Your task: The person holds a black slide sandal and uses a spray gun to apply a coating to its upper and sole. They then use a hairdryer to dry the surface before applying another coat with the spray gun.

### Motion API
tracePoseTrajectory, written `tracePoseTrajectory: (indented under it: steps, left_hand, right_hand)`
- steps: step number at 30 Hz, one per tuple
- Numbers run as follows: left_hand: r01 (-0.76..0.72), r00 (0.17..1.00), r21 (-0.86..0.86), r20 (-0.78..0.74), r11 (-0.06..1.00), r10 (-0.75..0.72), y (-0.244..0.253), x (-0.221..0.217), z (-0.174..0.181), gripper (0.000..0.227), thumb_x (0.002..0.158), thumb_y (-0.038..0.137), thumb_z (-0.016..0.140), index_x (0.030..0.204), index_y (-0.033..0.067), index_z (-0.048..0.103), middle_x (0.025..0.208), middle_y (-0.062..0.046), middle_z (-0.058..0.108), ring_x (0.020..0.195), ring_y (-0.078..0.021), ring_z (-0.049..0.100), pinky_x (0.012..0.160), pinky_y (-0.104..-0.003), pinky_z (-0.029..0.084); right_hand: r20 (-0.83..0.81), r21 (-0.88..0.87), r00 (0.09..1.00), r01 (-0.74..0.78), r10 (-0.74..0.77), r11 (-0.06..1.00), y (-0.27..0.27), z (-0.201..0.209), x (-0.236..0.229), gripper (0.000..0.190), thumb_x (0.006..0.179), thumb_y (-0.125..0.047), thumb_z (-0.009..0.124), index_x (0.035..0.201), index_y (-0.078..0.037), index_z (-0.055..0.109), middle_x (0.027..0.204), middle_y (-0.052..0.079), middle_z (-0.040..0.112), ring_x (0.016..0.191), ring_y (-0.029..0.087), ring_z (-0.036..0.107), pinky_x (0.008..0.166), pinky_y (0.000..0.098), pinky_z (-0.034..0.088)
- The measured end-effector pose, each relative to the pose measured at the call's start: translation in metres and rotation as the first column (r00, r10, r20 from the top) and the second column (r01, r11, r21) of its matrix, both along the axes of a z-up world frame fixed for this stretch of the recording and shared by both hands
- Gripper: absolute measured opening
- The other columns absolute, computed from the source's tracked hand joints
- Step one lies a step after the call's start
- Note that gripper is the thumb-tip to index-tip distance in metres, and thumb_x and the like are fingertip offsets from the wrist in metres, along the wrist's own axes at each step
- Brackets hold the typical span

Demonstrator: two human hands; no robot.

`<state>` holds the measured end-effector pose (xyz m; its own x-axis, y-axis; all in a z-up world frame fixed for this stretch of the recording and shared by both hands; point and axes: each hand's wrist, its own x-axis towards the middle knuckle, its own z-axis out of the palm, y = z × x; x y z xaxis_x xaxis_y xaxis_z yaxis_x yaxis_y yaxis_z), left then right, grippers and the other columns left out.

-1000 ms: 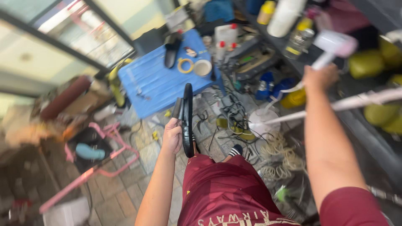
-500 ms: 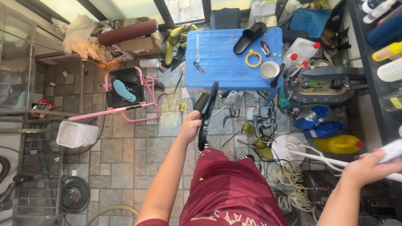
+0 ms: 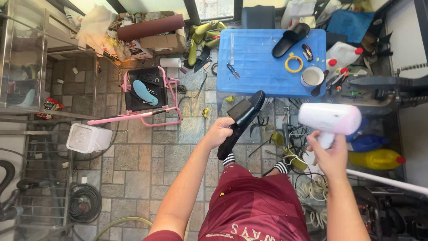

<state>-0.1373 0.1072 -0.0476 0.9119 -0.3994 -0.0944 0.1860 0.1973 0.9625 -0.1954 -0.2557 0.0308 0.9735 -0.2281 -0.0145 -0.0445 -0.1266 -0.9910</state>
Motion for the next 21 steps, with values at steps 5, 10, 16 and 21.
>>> tracePoseTrajectory:
  steps: [5,10,16,21]
  left_hand:
    - [-0.067,0.995,0.058,0.084,0.996,0.062,0.010,-0.009,0.001,0.052,0.073,-0.013,0.048,0.119,-0.0027,0.071,0.109,-0.004,0.068,0.102,-0.0141,0.062,0.092,-0.027,0.050]
    - [-0.102,0.991,0.061,0.091,0.993,0.096,0.007,-0.004,0.011,0.061,0.072,-0.013,0.046,0.127,-0.0004,0.068,0.117,-0.002,0.069,0.107,-0.0108,0.061,0.096,-0.025,0.047]
    - [-0.132,0.985,0.105,0.127,0.986,0.118,-0.001,0.002,0.024,0.063,0.071,-0.014,0.046,0.129,-0.0003,0.067,0.114,-0.001,0.071,0.103,-0.0085,0.062,0.092,-0.022,0.048]
    - [-0.135,0.990,0.018,-0.029,0.991,0.135,-0.004,0.004,0.023,0.057,0.074,-0.015,0.047,0.124,-0.0013,0.070,0.102,0.000,0.071,0.089,-0.0082,0.063,0.081,-0.024,0.052]
  right_hand:
    - [0.031,-0.077,0.996,-0.080,0.083,0.994,0.042,0.035,0.019,0.039,0.099,-0.008,0.070,0.135,0.000,0.058,0.101,0.005,0.068,0.077,0.008,0.059,0.068,0.0239,0.049]
    - [0.180,-0.262,0.945,-0.221,0.273,0.939,0.055,0.049,0.031,0.037,0.097,-0.007,0.071,0.131,0.002,0.058,0.113,0.005,0.070,0.097,0.006,0.060,0.081,0.0231,0.049]
    - [0.057,-0.102,0.949,-0.305,0.311,0.947,0.068,0.046,0.031,0.032,0.092,-0.005,0.070,0.123,-0.001,0.062,0.101,0.002,0.069,0.083,0.005,0.059,0.071,0.0235,0.048]
    - [-0.002,-0.202,0.955,-0.290,0.295,0.935,0.070,0.048,0.025,0.034,0.092,-0.006,0.071,0.124,-0.002,0.063,0.098,0.002,0.071,0.072,0.007,0.056,0.067,0.0241,0.047]
